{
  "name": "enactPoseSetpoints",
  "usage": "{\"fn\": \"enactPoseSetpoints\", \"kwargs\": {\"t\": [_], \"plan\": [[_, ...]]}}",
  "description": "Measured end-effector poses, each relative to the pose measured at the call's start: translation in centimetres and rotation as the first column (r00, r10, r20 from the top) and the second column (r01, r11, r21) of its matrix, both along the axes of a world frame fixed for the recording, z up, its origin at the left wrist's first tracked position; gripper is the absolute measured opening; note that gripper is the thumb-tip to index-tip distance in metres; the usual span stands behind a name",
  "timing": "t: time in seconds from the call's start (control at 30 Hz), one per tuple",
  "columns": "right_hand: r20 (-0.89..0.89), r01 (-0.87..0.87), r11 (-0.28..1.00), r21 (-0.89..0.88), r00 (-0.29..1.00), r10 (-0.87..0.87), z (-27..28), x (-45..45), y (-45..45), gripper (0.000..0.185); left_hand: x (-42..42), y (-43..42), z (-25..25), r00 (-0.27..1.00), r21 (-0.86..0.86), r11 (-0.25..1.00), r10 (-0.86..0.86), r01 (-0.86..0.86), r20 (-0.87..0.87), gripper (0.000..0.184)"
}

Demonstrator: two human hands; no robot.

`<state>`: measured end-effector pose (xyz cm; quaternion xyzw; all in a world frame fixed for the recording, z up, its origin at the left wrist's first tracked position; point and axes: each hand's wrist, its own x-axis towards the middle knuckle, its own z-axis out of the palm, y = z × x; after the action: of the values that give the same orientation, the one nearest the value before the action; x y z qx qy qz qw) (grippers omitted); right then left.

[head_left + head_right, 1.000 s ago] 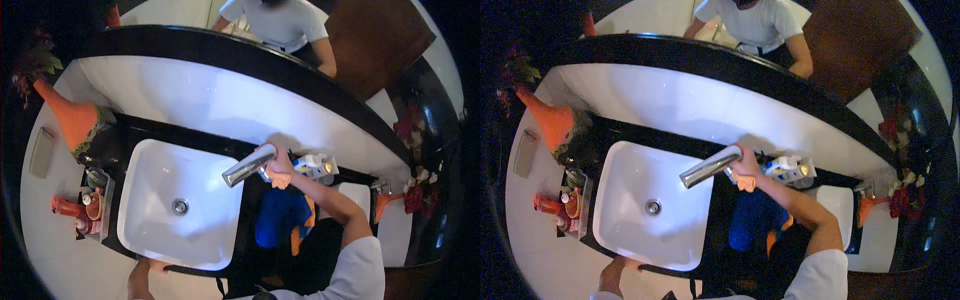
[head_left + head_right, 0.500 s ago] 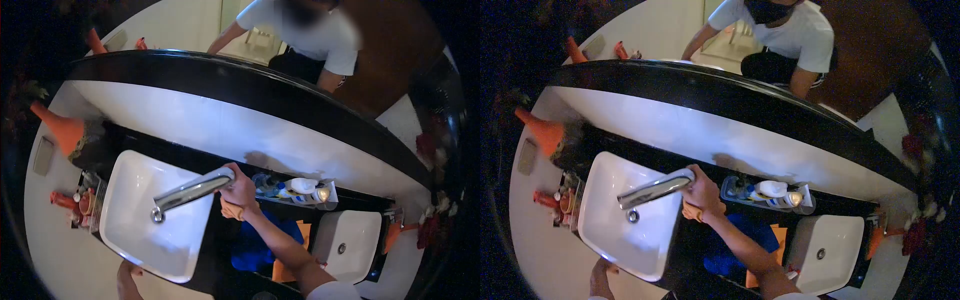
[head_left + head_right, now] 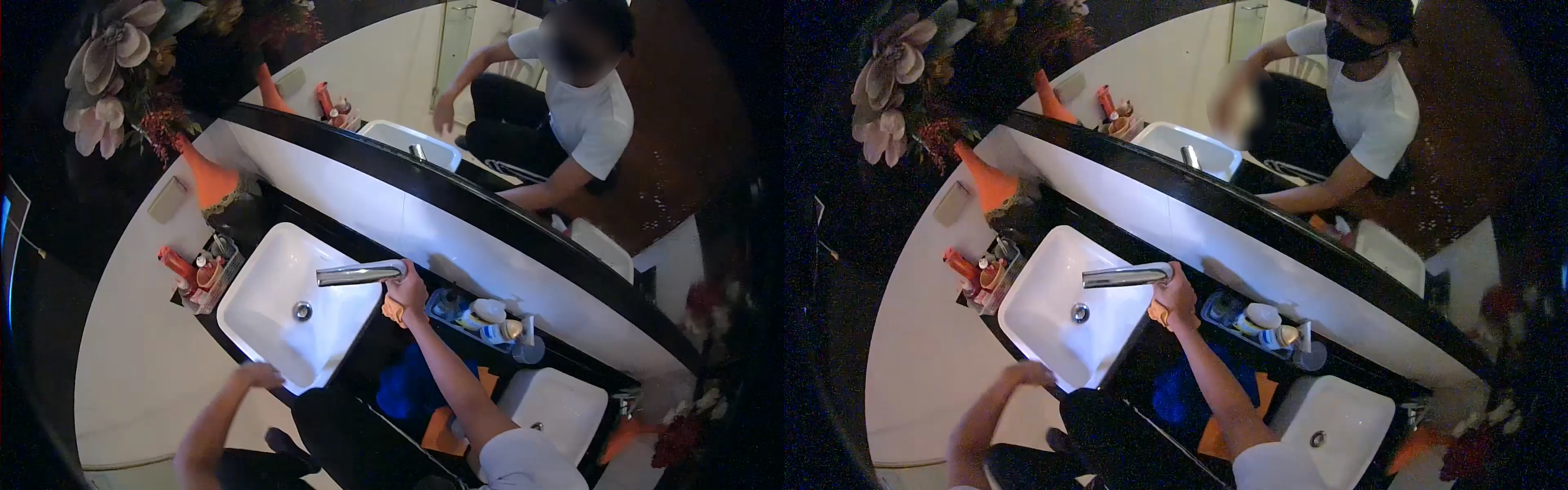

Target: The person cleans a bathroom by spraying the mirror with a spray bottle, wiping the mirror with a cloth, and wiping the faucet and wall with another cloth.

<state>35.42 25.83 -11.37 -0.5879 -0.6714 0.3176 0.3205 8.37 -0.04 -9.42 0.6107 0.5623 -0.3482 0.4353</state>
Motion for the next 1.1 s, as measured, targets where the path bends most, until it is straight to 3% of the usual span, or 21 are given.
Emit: {"fn": "enactPoseSetpoints", "kwargs": {"t": [0.1,0.2,0.23,0.37,0.43,0.47,0.5,0.53,0.57,0.6,0.63,0.67,0.7,0.73,0.8,0.87,0.9,0.93,1.0,1.07,1.1], "plan": [[-0.052,0.028,1.000,-0.002,0.998,-0.028,0.7,-0.2,-0.4,0.031,-0.6,2.1,7.7,0.887,0.415,0.818,0.458,-0.398,-0.053,0.049],[-0.024,0.024,1.000,-0.019,0.999,-0.024,0.2,-0.3,-0.2,0.035,0.5,3.6,11.6,0.904,0.596,0.706,0.421,-0.381,0.080,0.049],[-0.024,0.046,0.999,0.010,0.999,-0.046,-1.7,-0.3,0.5,0.050,1.1,4.6,12.2,0.891,0.502,0.741,0.416,-0.447,0.181,0.049],[0.240,-0.136,0.971,-0.196,0.953,0.182,2.1,1.9,0.6,0.057,6.4,10.1,13.9,0.692,0.171,0.772,0.418,-0.612,0.589,0.045],[0.351,-0.056,0.994,-0.092,0.933,0.085,3.0,3.6,-0.5,0.061,9.5,13.0,14.6,0.655,0.076,0.809,0.413,-0.583,0.633,0.044],[0.034,-0.136,0.963,-0.234,0.988,0.148,2.8,5.1,0.6,0.053,11.2,14.6,15.6,0.684,0.054,0.839,0.403,-0.542,0.607,0.046],[-0.352,0.007,0.989,-0.146,0.934,-0.058,2.2,6.2,0.5,0.044,13.1,16.0,16.8,0.705,0.044,0.830,0.443,-0.556,0.553,0.047],[-0.778,0.058,0.988,-0.141,0.611,-0.146,3.5,7.1,0.0,0.045,15.0,16.8,18.4,0.722,0.028,0.820,0.487,-0.572,0.492,0.049],[-0.949,-0.224,0.943,-0.248,0.250,-0.190,7.1,8.4,-1.6,0.042,15.9,18.5,16.7,0.695,0.136,0.853,0.307,-0.504,0.651,0.050],[-0.938,-0.514,0.831,-0.212,-0.132,-0.321,10.3,9.4,-3.2,0.040,16.8,20.3,14.3,0.638,0.245,0.863,0.110,-0.442,0.762,0.052],[-0.939,-0.496,0.844,-0.205,-0.142,-0.312,10.1,8.9,-4.0,0.040,18.3,21.5,13.2,0.642,0.252,0.871,0.091,-0.422,0.761,0.052],[-0.958,-0.092,0.994,-0.056,0.285,-0.028,9.6,7.8,-5.2,0.037,20.1,22.4,12.4,0.574,0.397,0.745,-0.023,-0.536,0.819,0.050],[-0.850,0.065,0.991,0.116,0.522,0.066,10.8,7.6,-6.0,0.037,21.5,22.9,12.3,0.508,0.493,0.579,-0.152,-0.650,0.848,0.047],[-0.683,0.221,0.932,0.288,0.729,0.038,12.1,7.4,-6.9,0.037,22.3,22.8,13.4,0.496,0.490,0.589,-0.168,-0.642,0.852,0.047],[-0.657,0.205,0.951,0.233,0.754,-0.002,18.6,7.6,-9.4,0.038,23.4,22.2,17.5,0.322,0.283,0.603,-0.045,-0.746,0.946,0.044],[-0.611,0.230,0.964,0.133,0.785,-0.103,20.7,10.6,-9.0,0.029,23.1,21.3,21.8,0.379,0.330,0.663,-0.076,-0.672,0.922,0.035],[-0.578,0.264,0.960,0.096,0.800,-0.162,22.9,12.6,-9.1,0.026,23.0,20.0,24.7,0.227,0.155,0.765,-0.012,-0.625,0.974,0.030],[-0.650,0.531,0.834,0.154,0.690,-0.319,22.3,14.5,-7.2,0.020,22.8,19.7,27.0,0.082,-0.020,0.841,0.076,-0.540,0.994,0.025],[-0.622,0.585,0.644,0.493,0.755,-0.210,30.1,20.1,-5.7,0.022,21.2,22.0,30.1,0.162,0.324,0.823,-0.280,-0.467,0.946,0.020],[-0.488,0.611,0.232,0.757,0.765,-0.420,40.7,25.2,-4.8,0.025,19.9,24.8,36.2,0.264,0.583,0.588,-0.540,-0.560,0.799,0.019],[-0.480,0.543,0.090,0.835,0.799,-0.362,48.1,24.7,-5.2,0.025,19.1,25.7,40.4,0.240,0.562,0.481,-0.577,-0.672,0.781,0.018]]}}
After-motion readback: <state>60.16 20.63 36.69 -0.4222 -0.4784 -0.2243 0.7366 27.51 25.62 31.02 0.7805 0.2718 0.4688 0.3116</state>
